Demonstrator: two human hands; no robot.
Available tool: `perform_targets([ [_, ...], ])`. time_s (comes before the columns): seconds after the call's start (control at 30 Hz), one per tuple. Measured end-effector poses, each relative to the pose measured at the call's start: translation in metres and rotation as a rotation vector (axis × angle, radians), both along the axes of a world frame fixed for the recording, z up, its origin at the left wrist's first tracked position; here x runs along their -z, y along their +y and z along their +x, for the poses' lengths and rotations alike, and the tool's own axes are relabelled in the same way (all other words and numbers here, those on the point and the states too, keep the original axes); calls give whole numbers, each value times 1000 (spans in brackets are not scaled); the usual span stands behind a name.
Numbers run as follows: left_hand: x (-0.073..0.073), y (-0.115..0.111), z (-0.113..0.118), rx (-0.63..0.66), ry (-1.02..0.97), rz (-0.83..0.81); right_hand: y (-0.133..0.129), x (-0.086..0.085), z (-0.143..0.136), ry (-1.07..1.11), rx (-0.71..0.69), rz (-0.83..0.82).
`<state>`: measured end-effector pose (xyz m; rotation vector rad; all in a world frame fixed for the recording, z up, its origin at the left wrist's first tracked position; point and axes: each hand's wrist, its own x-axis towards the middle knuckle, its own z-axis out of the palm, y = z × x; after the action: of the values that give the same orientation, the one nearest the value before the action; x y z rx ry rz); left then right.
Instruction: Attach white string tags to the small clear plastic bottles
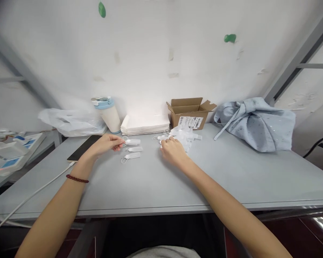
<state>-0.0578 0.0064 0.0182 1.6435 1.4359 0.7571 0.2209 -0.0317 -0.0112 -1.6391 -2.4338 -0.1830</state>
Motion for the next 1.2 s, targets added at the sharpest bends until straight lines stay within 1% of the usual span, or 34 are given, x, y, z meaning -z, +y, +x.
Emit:
perform_targets([
  [0.1,5,1,4,33,72,-38,-2,3,-3,-38,-17,-11],
  [0.2,11,3,4,14,169,-38,-2,8,-3,-30,-40,-22],
  [0.27,15,5,3,-39,265,45,0,11,-3,-12,-48,-24],
  [0.33,16,5,2,-94,388,187,0,13,-3,32,-47,-36],
  [0.4,13,3,3,-119,485,313,0,12,-3,140,-56,-62],
  [0.43,11,1,6,-113,498,348,0,11,-3,219,-71,-73],
  [0.5,7,-3,12,-79,441,347,-2,7,-4,396,-126,-83],
  [0.6,4,-11,25,22,240,288,-7,-2,-7,639,-203,-108],
  [0.73,5,-18,39,162,34,181,-12,-13,-10,872,-208,-225],
  [0.83,6,-20,43,208,-77,102,-13,-16,-10,942,-205,-258],
  [1.0,4,-21,44,187,-260,-22,-14,-16,-10,967,-229,-247],
  [1.1,3,-22,45,173,-290,-44,-16,-16,-10,962,-235,-248],
  [1.2,3,-23,45,196,-250,-22,-16,-16,-11,957,-243,-252],
])
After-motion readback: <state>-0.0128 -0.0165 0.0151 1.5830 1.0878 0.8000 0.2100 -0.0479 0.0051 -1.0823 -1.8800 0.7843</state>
